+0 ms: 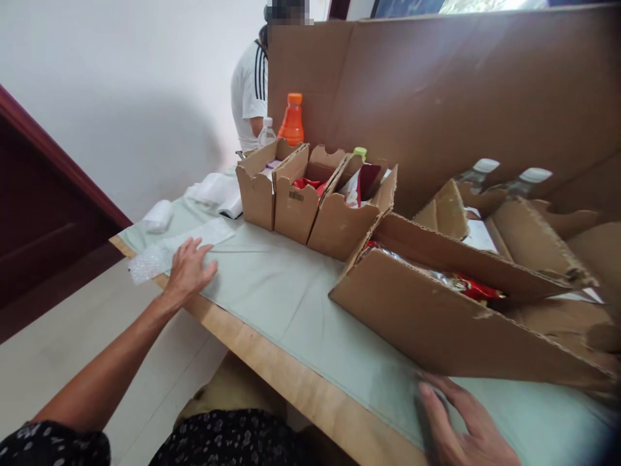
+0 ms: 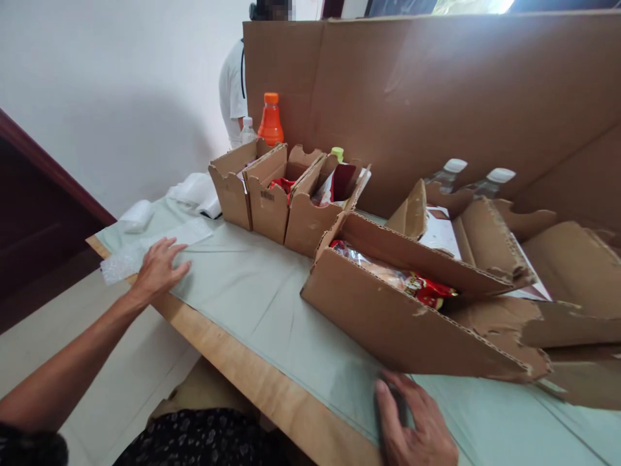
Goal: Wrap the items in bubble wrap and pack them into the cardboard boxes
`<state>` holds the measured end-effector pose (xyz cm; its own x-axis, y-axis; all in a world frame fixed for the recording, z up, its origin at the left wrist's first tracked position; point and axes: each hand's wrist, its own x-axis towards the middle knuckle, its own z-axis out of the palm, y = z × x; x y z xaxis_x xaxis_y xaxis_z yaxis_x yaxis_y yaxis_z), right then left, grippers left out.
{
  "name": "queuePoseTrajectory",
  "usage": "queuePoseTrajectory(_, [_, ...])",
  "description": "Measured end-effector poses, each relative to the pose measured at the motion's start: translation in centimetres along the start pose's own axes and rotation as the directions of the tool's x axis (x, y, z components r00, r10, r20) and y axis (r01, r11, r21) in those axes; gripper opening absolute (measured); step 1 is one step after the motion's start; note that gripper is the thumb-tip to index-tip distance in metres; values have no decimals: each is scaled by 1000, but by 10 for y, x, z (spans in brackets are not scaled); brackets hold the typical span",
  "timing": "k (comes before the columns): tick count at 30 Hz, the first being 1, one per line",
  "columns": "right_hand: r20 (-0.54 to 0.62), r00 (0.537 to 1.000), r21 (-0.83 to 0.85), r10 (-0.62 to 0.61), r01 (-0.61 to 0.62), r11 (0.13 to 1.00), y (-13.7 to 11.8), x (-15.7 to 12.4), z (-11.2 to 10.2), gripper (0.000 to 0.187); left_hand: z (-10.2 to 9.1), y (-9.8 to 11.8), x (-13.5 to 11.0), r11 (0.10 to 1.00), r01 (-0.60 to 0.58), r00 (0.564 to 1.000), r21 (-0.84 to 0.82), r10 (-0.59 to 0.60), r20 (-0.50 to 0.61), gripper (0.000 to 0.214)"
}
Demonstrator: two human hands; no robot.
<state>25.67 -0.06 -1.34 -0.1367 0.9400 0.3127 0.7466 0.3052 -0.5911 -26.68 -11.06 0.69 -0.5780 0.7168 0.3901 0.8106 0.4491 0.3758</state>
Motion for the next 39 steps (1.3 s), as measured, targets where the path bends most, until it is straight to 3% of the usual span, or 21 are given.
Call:
queuePoseTrajectory(4, [31, 997, 0, -68, 68, 998, -16, 11, 9, 57, -9, -19, 20, 988, 90, 994, 123, -97, 51, 38])
queuePoseTrajectory(8, [83, 992, 21, -99, 98, 995, -21, 0, 4, 48, -10, -24, 25, 990, 102, 993, 96, -108, 52, 27])
queuePoseTrajectory(13, [104, 988, 55, -115, 110, 992, -28, -28, -11, 31, -23, -16, 17, 997, 64, 985, 46, -56, -164, 28])
queuePoseTrajectory(15, [80, 987, 91, -140, 133, 987, -34, -31, -15, 27, -31, 7, 2, 998, -61, 970, -9, 57, -235, 27])
queuePoseTrajectory(16, [66, 987, 113, -146, 138, 984, -38, -31, -17, 25, -32, 24, -9, 983, -174, 950, -55, 153, -273, 25])
queuePoseTrajectory(17, [51, 988, 134, -148, 140, 981, -42, -31, -19, 24, -30, 45, -23, 944, -313, 928, -106, 281, -244, 26])
queuePoseTrajectory(18, [37, 989, 153, -145, 137, 979, -45, -30, -20, 23, -26, 68, -39, 874, -461, 870, -153, 412, -271, 25])
queuePoseTrajectory(20, [6, 992, 180, -127, 124, 976, -49, -28, -24, 21, -8, 121, -74, 743, -608, 794, -281, 581, -182, 29])
queuePoseTrajectory(22, [-45, 994, 186, -104, 111, 976, -48, -30, -29, 19, 15, 171, -111, 631, -664, 720, -402, 685, -114, 29])
queuePoseTrajectory(24, [-117, 990, 161, -77, 95, 982, -40, -37, -37, 18, 35, 209, -142, 615, -637, 670, -465, 740, 62, 28])
queuePoseTrajectory(26, [-191, 980, 114, -45, 68, 991, -29, -48, -47, 17, 42, 231, -162, 623, -616, 617, -483, 762, 195, 32])
queuePoseTrajectory(29, [-252, 967, 47, -45, 59, 997, -22, -61, -55, 18, 33, 238, -169, 606, -621, 566, -497, 785, 251, 45])
queuePoseTrajectory(32, [-196, 964, 21, -179, 187, 982, -42, -61, -41, 26, 22, 235, -157, 591, -658, 573, -467, 795, 199, 41])
queuePoseTrajectory(36, [119, 914, 7, -388, 390, 921, -85, -38, 5, 38, 34, 226, -139, 618, -675, 592, -404, 780, 204, 45])
queuePoseTrajectory(39, [324, 854, -60, -406, 447, 892, -85, -31, 26, 41, 49, 194, -127, 676, -650, 593, -348, 737, 323, 50])
